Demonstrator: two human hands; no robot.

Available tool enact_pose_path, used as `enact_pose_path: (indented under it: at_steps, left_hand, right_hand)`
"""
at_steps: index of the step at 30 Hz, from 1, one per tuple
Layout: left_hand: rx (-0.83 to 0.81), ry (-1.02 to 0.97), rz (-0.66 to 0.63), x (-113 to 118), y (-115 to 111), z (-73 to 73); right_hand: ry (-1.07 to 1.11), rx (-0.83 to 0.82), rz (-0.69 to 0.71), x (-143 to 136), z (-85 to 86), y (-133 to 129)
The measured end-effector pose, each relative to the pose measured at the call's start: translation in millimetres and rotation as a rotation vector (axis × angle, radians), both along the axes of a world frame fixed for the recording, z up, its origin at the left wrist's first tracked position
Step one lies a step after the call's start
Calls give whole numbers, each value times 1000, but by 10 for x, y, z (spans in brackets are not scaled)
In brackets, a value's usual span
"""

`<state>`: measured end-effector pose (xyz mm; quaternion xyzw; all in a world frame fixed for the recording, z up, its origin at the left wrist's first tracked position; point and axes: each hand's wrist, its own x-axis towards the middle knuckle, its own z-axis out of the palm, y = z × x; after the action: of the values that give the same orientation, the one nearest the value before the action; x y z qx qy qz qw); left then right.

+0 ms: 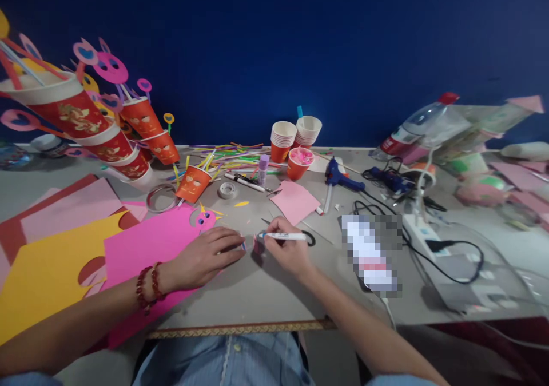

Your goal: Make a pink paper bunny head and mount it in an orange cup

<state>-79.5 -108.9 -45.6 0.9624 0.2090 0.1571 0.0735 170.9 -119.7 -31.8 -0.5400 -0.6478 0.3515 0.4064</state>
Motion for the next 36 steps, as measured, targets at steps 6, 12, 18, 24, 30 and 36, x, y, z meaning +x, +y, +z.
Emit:
enact_pose_path:
  at_steps: [6, 12, 18, 24, 30, 36]
  left_hand:
    - [25, 53, -44, 154, 94, 9]
    - [20, 45, -42, 183, 152, -78]
    - [-6, 85, -54, 171, 180, -62]
    - [19, 103, -88, 167, 216, -77]
    - [31, 114, -83, 164, 217, -74]
    - [23, 130, -89, 157, 217, -65]
  right_hand:
    - [57, 72, 6, -3, -165, -14]
    - [11, 29, 42, -10, -171, -7]
    - [-30, 17, 48, -12, -174, -8]
    - [-73, 22, 61, -2, -170, -4]
    - [-107, 24, 63, -2, -166, -5]
    - [-95, 0, 66, -3, -160, -1]
